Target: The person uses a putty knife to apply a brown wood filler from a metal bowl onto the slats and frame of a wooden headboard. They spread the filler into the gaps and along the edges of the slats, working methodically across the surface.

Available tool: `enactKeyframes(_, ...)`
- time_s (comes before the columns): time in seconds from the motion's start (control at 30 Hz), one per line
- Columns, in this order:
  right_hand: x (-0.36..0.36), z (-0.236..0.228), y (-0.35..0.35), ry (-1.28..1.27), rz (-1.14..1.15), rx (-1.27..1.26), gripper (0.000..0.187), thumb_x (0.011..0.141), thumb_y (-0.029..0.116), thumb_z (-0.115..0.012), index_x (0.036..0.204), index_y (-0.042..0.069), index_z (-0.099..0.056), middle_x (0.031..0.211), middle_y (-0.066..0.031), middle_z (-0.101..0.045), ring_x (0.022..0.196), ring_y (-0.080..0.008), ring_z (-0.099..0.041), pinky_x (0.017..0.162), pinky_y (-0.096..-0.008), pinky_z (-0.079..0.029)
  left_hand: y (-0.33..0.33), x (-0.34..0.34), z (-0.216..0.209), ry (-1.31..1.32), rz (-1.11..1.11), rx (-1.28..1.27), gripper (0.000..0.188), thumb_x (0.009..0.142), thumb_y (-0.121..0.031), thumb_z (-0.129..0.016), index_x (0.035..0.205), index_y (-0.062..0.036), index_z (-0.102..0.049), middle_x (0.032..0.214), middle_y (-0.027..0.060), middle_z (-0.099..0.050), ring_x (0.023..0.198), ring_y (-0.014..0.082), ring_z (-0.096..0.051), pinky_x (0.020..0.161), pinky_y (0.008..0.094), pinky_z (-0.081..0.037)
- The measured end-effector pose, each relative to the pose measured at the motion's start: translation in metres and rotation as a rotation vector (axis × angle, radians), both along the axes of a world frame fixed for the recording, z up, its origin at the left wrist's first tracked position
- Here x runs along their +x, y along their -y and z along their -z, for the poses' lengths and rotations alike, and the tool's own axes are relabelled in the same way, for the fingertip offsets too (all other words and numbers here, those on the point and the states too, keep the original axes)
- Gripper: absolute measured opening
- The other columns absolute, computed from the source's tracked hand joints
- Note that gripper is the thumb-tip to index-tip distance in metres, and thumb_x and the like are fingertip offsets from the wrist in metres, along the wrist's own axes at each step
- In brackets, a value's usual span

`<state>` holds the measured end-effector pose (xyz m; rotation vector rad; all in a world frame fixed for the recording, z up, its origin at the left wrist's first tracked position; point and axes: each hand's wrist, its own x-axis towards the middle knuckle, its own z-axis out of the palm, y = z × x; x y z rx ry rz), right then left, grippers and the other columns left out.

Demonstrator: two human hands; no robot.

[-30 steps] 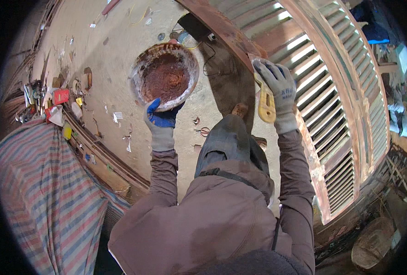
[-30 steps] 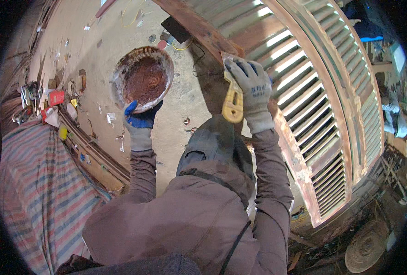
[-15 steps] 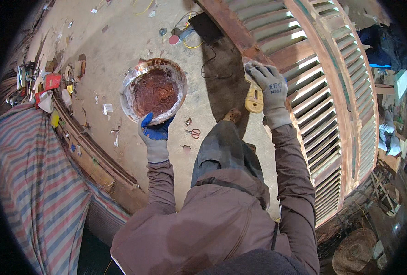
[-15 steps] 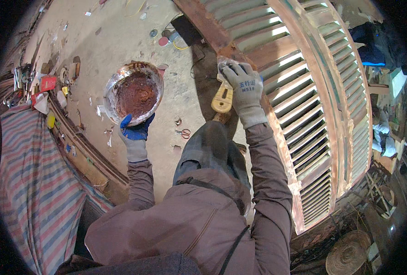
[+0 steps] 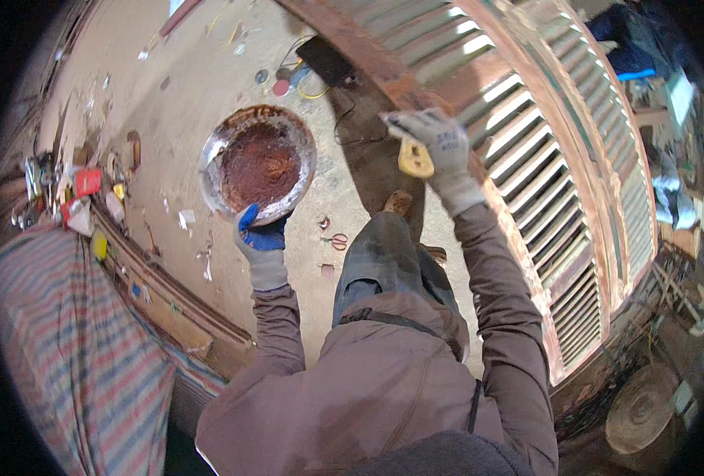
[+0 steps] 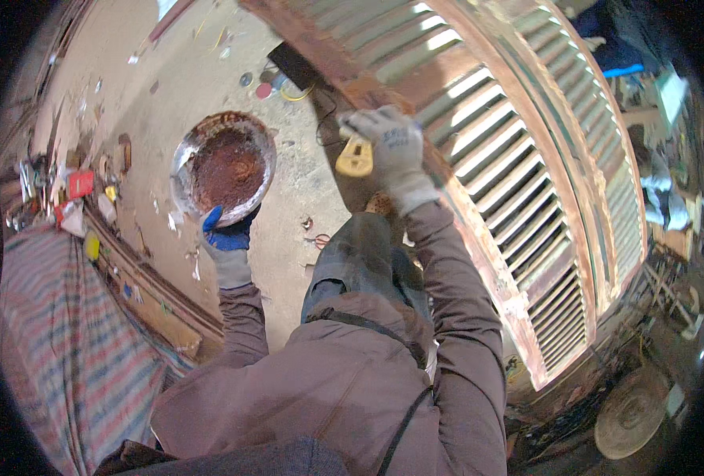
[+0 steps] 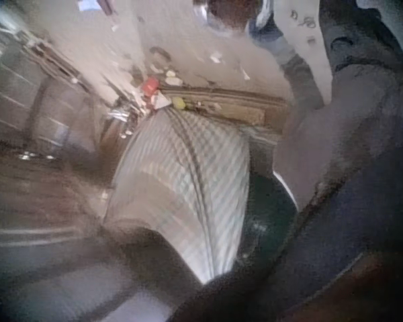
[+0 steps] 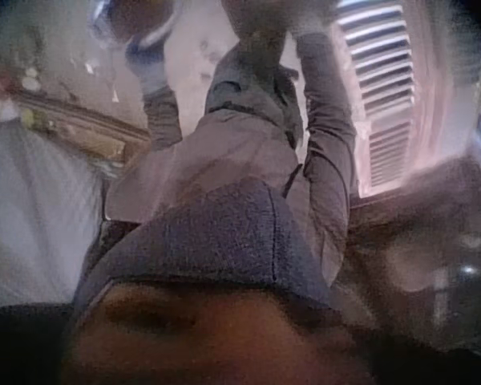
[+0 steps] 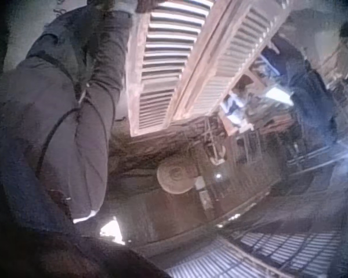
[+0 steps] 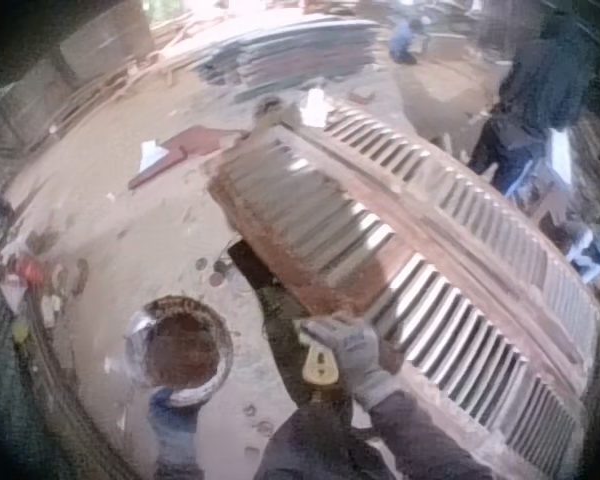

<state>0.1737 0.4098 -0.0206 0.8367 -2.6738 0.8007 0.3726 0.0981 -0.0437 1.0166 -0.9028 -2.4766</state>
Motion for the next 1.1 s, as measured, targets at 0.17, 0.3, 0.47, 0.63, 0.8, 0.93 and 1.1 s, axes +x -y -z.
enactKeyframes(0.17,0.108,-0.058,-0.038,0.141,0.172,-0.359,0.030,0.088,0.018,-0.066,0.118,0.017,-0.071,0.114,-0.0019,-0.072,0.102,-0.0242,-0.066,0.087,-0.0367,-0.053,-0.003,-0.012,-0.019,-0.089,0.191,-0.016,0.070,0.086,-0.021,-0.061,0.152,-0.0093,-0.041,0.152,0.0168,-0.046,0.139,0.0435,-0.044,0.114,0.0688,-0.032)
enactKeyframes(0.3,0.212,-0.082,-0.093,0.377,0.555,-0.555,0.029,0.093,0.012,-0.064,0.122,0.012,-0.070,0.113,-0.0117,-0.072,0.106,-0.0296,-0.067,0.094,-0.0401,-0.053,-0.032,-0.050,-0.045,-0.087,0.404,-0.053,0.073,0.086,-0.020,-0.062,0.153,-0.0063,-0.038,0.155,0.0181,-0.041,0.143,0.0438,-0.037,0.115,0.0709,-0.030)
enactKeyframes(0.47,0.380,-0.123,-0.143,0.218,0.839,-0.237,0.029,0.089,0.015,-0.065,0.117,0.010,-0.071,0.114,-0.0109,-0.072,0.102,-0.0313,-0.068,0.091,-0.0413,-0.052,-0.041,-0.068,-0.067,-0.113,0.715,-0.646,0.075,0.083,-0.020,-0.064,0.152,-0.0042,-0.039,0.154,0.0195,-0.042,0.143,0.0450,-0.037,0.113,0.0720,-0.032)
enactKeyframes(0.63,0.490,-0.149,-0.211,0.073,1.104,0.055,0.040,0.084,0.014,-0.064,0.123,0.012,-0.069,0.116,-0.0084,-0.070,0.103,-0.0300,-0.064,0.087,-0.0397,-0.051,-0.174,-0.041,-0.176,-0.328,0.858,-0.048,0.072,0.083,-0.020,-0.064,0.150,-0.0052,-0.042,0.153,0.0186,-0.043,0.142,0.0446,-0.038,0.113,0.0728,-0.032)
enactKeyframes(0.8,0.520,-0.116,-0.287,-0.010,1.120,0.255,0.043,0.081,0.023,-0.065,0.124,0.020,-0.069,0.118,-0.0020,-0.069,0.103,-0.0251,-0.063,0.087,-0.0383,-0.052,-0.265,0.002,-0.170,-0.363,1.041,0.031,0.064,0.086,-0.018,-0.062,0.148,-0.0110,-0.046,0.149,0.0174,-0.050,0.137,0.0436,-0.045,0.109,0.0721,-0.037)
enactKeyframes(0.93,0.512,-0.111,-0.323,0.010,1.005,0.334,0.042,0.082,0.026,-0.063,0.124,0.027,-0.069,0.124,0.0049,-0.066,0.109,-0.0212,-0.061,0.088,-0.0364,-0.052,-0.306,0.055,-0.192,-0.257,1.116,0.115,0.070,0.085,-0.022,-0.061,0.151,-0.0121,-0.040,0.150,0.0193,-0.046,0.136,0.0465,-0.047,0.104,0.0717,-0.044)
enactKeyframes(1.1,0.501,-0.093,-0.340,0.043,0.907,0.443,0.041,0.084,0.025,-0.061,0.124,0.028,-0.069,0.128,0.0063,-0.065,0.115,-0.0189,-0.059,0.090,-0.0379,-0.051,-0.317,0.084,-0.193,-0.195,1.107,0.083,0.077,0.084,-0.024,-0.061,0.155,-0.0102,-0.033,0.152,0.0239,-0.042,0.136,0.0492,-0.046,0.106,0.0705,-0.043)
